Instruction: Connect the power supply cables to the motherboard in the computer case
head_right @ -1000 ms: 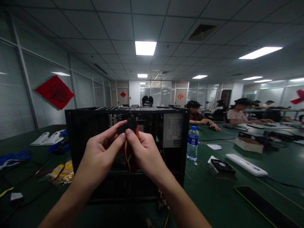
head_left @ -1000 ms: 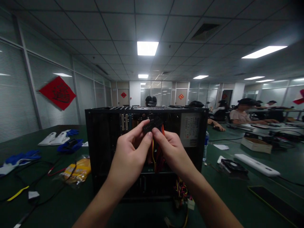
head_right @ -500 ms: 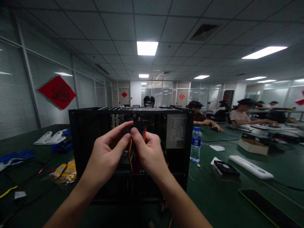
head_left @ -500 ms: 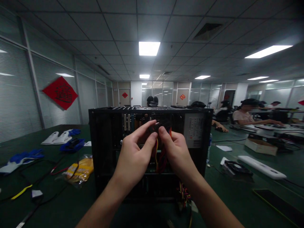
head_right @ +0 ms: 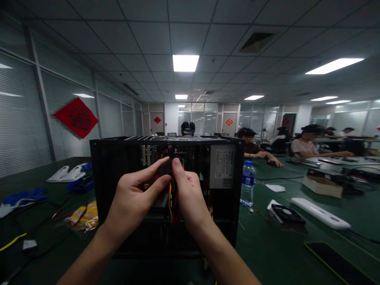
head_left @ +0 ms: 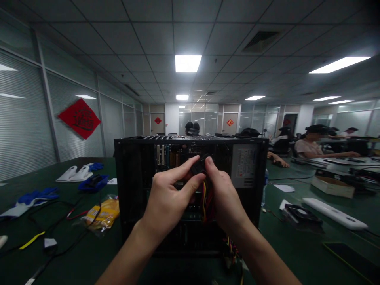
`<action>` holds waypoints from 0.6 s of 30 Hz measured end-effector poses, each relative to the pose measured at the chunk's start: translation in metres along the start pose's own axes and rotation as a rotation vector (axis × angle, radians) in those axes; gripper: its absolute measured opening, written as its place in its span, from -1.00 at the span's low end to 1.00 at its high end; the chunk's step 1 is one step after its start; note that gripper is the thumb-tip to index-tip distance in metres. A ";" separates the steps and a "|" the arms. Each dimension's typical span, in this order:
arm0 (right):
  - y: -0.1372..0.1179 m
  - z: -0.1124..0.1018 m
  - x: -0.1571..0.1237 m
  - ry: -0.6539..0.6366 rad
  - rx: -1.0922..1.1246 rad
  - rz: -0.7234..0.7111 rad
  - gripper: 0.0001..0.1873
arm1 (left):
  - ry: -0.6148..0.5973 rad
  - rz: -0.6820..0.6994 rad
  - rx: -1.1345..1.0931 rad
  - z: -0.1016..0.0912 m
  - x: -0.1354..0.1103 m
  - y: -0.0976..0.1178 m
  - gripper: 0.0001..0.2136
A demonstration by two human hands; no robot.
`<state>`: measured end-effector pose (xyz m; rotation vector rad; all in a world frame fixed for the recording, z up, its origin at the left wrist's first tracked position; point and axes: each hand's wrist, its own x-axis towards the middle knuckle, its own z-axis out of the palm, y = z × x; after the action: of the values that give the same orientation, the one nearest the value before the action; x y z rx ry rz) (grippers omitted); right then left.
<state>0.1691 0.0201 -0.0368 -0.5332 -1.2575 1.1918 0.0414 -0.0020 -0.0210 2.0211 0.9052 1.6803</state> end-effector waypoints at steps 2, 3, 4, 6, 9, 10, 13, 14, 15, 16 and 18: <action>-0.001 0.001 -0.001 -0.008 0.009 0.009 -0.38 | -0.008 0.031 0.017 -0.001 0.000 -0.001 -0.56; -0.002 0.001 -0.002 -0.020 0.012 0.010 -0.38 | -0.011 0.048 0.024 -0.002 0.000 -0.001 -0.56; -0.002 0.001 -0.002 -0.034 0.014 0.007 -0.38 | -0.012 0.068 0.036 -0.003 0.000 -0.001 -0.56; -0.004 0.001 -0.004 -0.067 0.009 0.000 -0.37 | 0.000 0.136 0.095 -0.005 0.000 -0.001 -0.58; -0.007 0.000 -0.006 -0.111 -0.028 -0.001 -0.36 | 0.037 0.328 0.256 -0.010 0.001 -0.001 -0.63; -0.008 -0.001 -0.006 -0.129 -0.049 0.002 -0.34 | 0.049 0.396 0.317 -0.011 0.002 -0.002 -0.65; -0.011 -0.005 -0.003 -0.185 -0.113 0.004 -0.30 | 0.077 0.547 0.480 -0.014 0.003 -0.005 -0.70; -0.012 -0.007 -0.002 -0.195 -0.128 -0.003 -0.31 | 0.085 0.585 0.518 -0.015 0.003 -0.006 -0.71; -0.013 -0.009 0.000 -0.194 -0.140 -0.016 -0.32 | 0.095 0.617 0.545 -0.015 0.004 -0.007 -0.73; -0.014 -0.011 0.001 -0.184 -0.154 -0.033 -0.34 | 0.102 0.639 0.564 -0.014 0.004 -0.008 -0.73; -0.016 -0.015 0.004 -0.146 -0.181 -0.068 -0.39 | 0.116 0.656 0.582 -0.014 0.005 -0.010 -0.74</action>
<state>0.1888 0.0218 -0.0257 -0.5382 -1.5064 1.0812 0.0260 0.0070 -0.0204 2.8724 0.9000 2.0431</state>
